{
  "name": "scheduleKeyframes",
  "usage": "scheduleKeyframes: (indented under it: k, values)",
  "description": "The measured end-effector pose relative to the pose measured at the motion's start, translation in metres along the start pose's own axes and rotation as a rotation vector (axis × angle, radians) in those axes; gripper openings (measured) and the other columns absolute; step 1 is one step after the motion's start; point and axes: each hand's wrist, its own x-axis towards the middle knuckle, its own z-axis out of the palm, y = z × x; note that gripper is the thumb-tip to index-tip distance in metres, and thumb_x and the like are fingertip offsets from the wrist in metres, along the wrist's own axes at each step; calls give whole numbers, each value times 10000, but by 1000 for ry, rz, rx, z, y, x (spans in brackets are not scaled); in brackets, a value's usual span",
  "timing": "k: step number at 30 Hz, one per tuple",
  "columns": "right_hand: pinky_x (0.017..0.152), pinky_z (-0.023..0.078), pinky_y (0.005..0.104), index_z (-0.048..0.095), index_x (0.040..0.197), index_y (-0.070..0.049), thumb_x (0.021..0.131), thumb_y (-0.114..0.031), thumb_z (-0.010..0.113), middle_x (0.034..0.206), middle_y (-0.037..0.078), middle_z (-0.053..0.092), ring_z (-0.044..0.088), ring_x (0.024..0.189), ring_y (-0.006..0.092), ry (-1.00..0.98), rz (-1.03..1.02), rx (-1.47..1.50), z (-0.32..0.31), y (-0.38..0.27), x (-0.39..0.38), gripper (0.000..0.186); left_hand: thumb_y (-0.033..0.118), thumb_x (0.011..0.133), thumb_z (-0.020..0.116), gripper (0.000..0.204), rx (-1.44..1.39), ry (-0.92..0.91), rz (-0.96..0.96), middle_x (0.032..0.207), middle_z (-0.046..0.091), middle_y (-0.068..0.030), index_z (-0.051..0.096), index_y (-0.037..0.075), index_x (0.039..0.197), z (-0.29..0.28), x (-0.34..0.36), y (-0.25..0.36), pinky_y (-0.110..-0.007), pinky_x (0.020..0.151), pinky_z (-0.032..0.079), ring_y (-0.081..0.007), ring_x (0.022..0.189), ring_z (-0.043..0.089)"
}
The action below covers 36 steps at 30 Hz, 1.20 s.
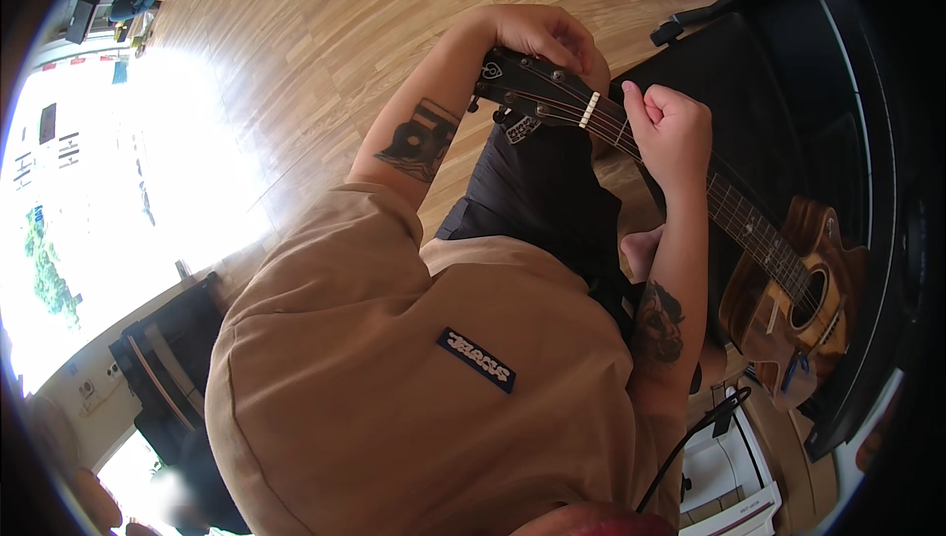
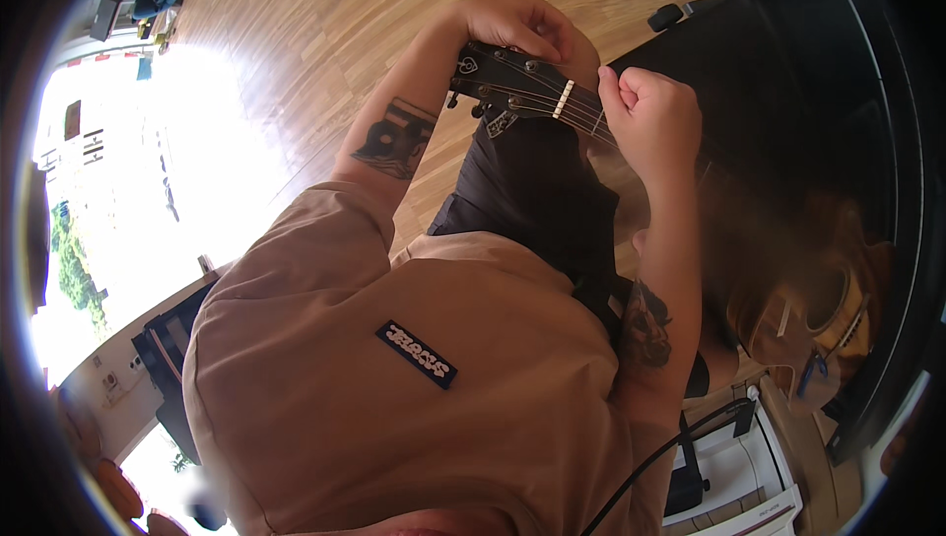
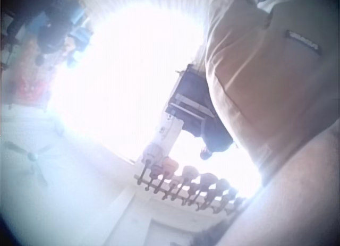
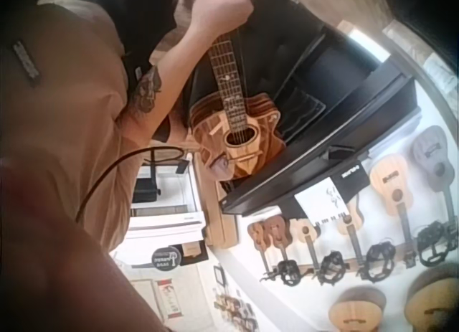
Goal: The person sits on the floor and tunes a small acoustic guitar by turning the tuning pegs on the headstock and plucking the strings to check pitch. The person repeats this process for multiple strings.
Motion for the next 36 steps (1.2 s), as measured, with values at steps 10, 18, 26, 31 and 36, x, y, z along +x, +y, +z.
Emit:
scheduleKeyframes:
  k: [10,18,26,31,36]
  values:
    - [493,380,436,521,617,-35,938,-296,749,600,140,540,484,507,346,-12,31,12,-3,-5,-1,472,266,915,747,254,36,23,-32,665,649,33,780,23,847,-14,6,-16,-233,555,405,-40,587,548]
    - [494,375,443,501,599,-42,929,-276,745,589,140,519,480,506,344,3,17,23,-2,-3,-1,472,85,895,717,261,-1,117,170,748,651,-29,593,47,668,-5,0,-8,-254,640,444,-75,697,577]
    - [501,393,452,521,608,-36,931,-267,739,594,135,543,515,514,352,-2,-2,28,-5,-4,-1,453,137,897,716,137,-120,-51,46,786,672,-13,714,8,943,-16,1,-10,-235,641,466,-72,704,602]
    - [508,397,451,543,622,-18,938,-249,738,600,154,550,511,510,355,47,-82,55,-6,-4,-1,437,170,942,762,154,-27,-3,-27,755,664,17,735,19,952,-5,2,0,-217,603,445,-46,673,579]
    - [508,377,434,534,621,-11,954,-254,732,592,176,540,474,487,326,-14,-39,74,-9,-6,-2,457,223,934,760,203,20,21,19,792,727,13,796,39,1013,-6,1,-10,-229,627,501,-63,712,648]
